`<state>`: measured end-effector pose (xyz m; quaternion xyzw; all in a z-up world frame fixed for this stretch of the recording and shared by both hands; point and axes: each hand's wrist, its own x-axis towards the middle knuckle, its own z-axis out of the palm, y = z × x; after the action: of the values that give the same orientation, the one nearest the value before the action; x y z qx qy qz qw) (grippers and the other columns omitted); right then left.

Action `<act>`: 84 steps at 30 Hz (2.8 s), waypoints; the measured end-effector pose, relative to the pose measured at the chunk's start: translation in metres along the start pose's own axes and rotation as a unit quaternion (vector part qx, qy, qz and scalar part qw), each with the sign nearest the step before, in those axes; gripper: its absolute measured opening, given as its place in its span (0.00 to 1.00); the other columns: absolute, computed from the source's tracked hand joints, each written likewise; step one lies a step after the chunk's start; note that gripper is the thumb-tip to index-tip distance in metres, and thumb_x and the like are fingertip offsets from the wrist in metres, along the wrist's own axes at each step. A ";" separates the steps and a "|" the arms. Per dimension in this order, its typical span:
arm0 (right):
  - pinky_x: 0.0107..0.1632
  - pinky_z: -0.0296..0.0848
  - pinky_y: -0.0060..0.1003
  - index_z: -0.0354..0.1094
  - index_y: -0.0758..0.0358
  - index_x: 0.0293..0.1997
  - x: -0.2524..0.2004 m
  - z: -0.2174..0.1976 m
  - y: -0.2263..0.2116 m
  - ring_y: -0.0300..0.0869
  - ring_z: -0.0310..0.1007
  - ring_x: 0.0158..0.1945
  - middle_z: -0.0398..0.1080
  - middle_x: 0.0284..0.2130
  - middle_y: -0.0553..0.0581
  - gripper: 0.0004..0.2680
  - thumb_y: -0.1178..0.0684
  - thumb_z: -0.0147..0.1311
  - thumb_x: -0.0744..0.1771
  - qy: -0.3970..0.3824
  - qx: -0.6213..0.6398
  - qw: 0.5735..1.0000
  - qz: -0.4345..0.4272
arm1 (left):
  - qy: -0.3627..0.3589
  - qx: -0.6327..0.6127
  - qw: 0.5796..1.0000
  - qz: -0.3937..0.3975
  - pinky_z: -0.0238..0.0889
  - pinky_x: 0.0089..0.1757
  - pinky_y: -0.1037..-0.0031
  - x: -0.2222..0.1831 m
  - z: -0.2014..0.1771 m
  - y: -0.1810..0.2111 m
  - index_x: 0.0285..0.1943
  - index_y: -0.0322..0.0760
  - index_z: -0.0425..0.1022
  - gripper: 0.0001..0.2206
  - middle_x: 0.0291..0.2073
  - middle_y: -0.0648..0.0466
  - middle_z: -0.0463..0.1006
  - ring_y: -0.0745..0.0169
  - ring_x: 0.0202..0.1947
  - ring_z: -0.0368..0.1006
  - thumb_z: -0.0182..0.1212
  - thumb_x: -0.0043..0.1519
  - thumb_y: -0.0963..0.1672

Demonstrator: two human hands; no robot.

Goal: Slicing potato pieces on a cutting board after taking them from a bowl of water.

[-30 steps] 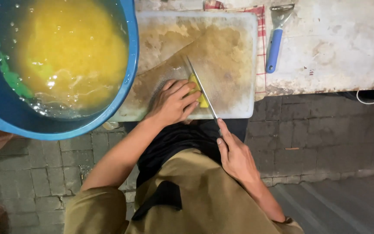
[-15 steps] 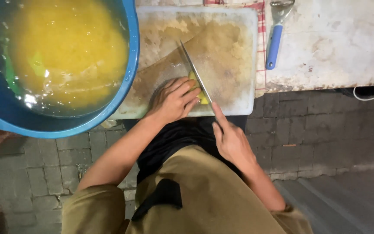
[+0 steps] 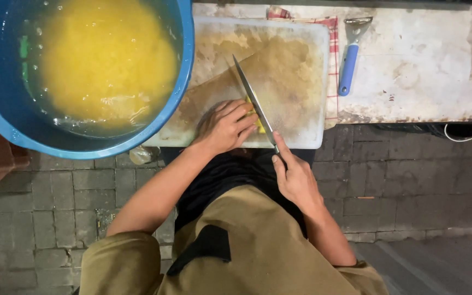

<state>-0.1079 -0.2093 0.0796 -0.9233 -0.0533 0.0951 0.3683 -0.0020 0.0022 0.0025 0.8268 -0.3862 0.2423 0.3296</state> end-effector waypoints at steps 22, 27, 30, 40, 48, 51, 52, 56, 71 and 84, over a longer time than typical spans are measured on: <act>0.46 0.74 0.57 0.51 0.52 0.72 -0.004 0.008 0.014 0.64 0.73 0.48 0.70 0.49 0.76 0.20 0.55 0.43 0.69 -0.031 0.002 0.999 0.012 | -0.016 -0.001 1.000 -0.013 0.69 0.46 0.65 0.001 -0.001 0.002 0.44 0.38 0.76 0.09 0.41 0.50 0.72 0.48 0.46 0.72 0.53 0.66 0.46; 0.51 0.73 0.53 0.54 0.54 0.71 -0.006 0.033 0.051 0.60 0.70 0.54 0.67 0.55 0.72 0.19 0.56 0.44 0.69 0.033 0.056 0.997 -0.036 | 0.005 -0.015 1.000 -0.015 0.70 0.46 0.65 -0.010 0.010 0.002 0.42 0.38 0.77 0.09 0.41 0.50 0.73 0.47 0.46 0.73 0.53 0.67 0.46; 0.52 0.73 0.51 0.55 0.55 0.71 0.001 0.027 0.045 0.58 0.70 0.55 0.67 0.56 0.69 0.19 0.56 0.45 0.69 0.061 0.058 0.994 -0.068 | 0.020 -0.027 0.999 -0.014 0.70 0.47 0.65 -0.005 0.007 0.000 0.41 0.37 0.78 0.09 0.40 0.49 0.74 0.47 0.45 0.73 0.54 0.66 0.45; 0.39 0.75 0.53 0.54 0.47 0.71 -0.001 0.002 0.000 0.60 0.77 0.41 0.75 0.43 0.70 0.19 0.53 0.42 0.70 -0.010 -0.013 1.000 -0.009 | 0.007 -0.016 1.000 -0.004 0.70 0.45 0.65 0.005 -0.005 0.004 0.41 0.37 0.77 0.07 0.38 0.50 0.73 0.48 0.44 0.73 0.55 0.66 0.44; 0.34 0.72 0.60 0.48 0.43 0.73 0.025 0.018 -0.006 0.66 0.75 0.35 0.74 0.37 0.74 0.20 0.51 0.41 0.70 -0.021 -0.083 0.996 -0.012 | 0.010 -0.019 1.000 -0.008 0.71 0.42 0.65 0.004 -0.006 0.006 0.41 0.36 0.78 0.06 0.36 0.50 0.73 0.47 0.41 0.73 0.56 0.65 0.42; 0.36 0.74 0.56 0.49 0.44 0.73 0.021 0.030 0.008 0.65 0.75 0.36 0.74 0.39 0.72 0.19 0.52 0.40 0.70 -0.002 -0.049 0.999 -0.017 | 0.021 -0.015 1.000 -0.003 0.71 0.42 0.65 0.005 -0.005 0.004 0.41 0.37 0.78 0.06 0.36 0.50 0.72 0.47 0.40 0.73 0.56 0.65 0.42; 0.36 0.75 0.54 0.50 0.45 0.73 0.018 0.036 0.018 0.63 0.76 0.37 0.75 0.39 0.71 0.19 0.52 0.40 0.70 0.012 -0.036 0.999 -0.020 | 0.029 -0.012 0.999 -0.004 0.71 0.42 0.65 0.004 -0.003 0.004 0.41 0.37 0.77 0.06 0.36 0.50 0.72 0.47 0.40 0.73 0.55 0.66 0.43; 0.37 0.76 0.54 0.52 0.47 0.72 0.018 0.033 0.012 0.62 0.76 0.38 0.75 0.41 0.72 0.19 0.52 0.42 0.70 0.034 -0.062 0.997 -0.040 | 0.034 -0.013 0.999 -0.002 0.71 0.41 0.65 0.001 -0.004 0.007 0.41 0.37 0.78 0.07 0.36 0.50 0.72 0.47 0.40 0.73 0.55 0.66 0.43; 0.37 0.75 0.56 0.52 0.44 0.72 0.004 0.002 -0.011 0.64 0.76 0.41 0.74 0.44 0.73 0.20 0.53 0.43 0.69 -0.012 -0.040 0.999 -0.022 | 0.047 -0.053 0.997 -0.004 0.71 0.44 0.66 -0.004 0.002 0.001 0.38 0.34 0.77 0.04 0.33 0.50 0.71 0.49 0.37 0.73 0.57 0.63 0.40; 0.33 0.74 0.56 0.48 0.43 0.73 0.018 0.009 -0.014 0.65 0.76 0.34 0.74 0.38 0.75 0.20 0.52 0.40 0.70 -0.052 -0.063 0.997 -0.007 | 0.044 -0.069 0.996 -0.022 0.71 0.41 0.65 -0.001 0.000 0.003 0.37 0.33 0.77 0.05 0.33 0.49 0.72 0.48 0.35 0.73 0.56 0.64 0.39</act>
<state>-0.0923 -0.1896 0.0805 -0.9380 -0.0848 0.1365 0.3070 -0.0046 0.0013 0.0032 0.7989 -0.3689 0.2443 0.4074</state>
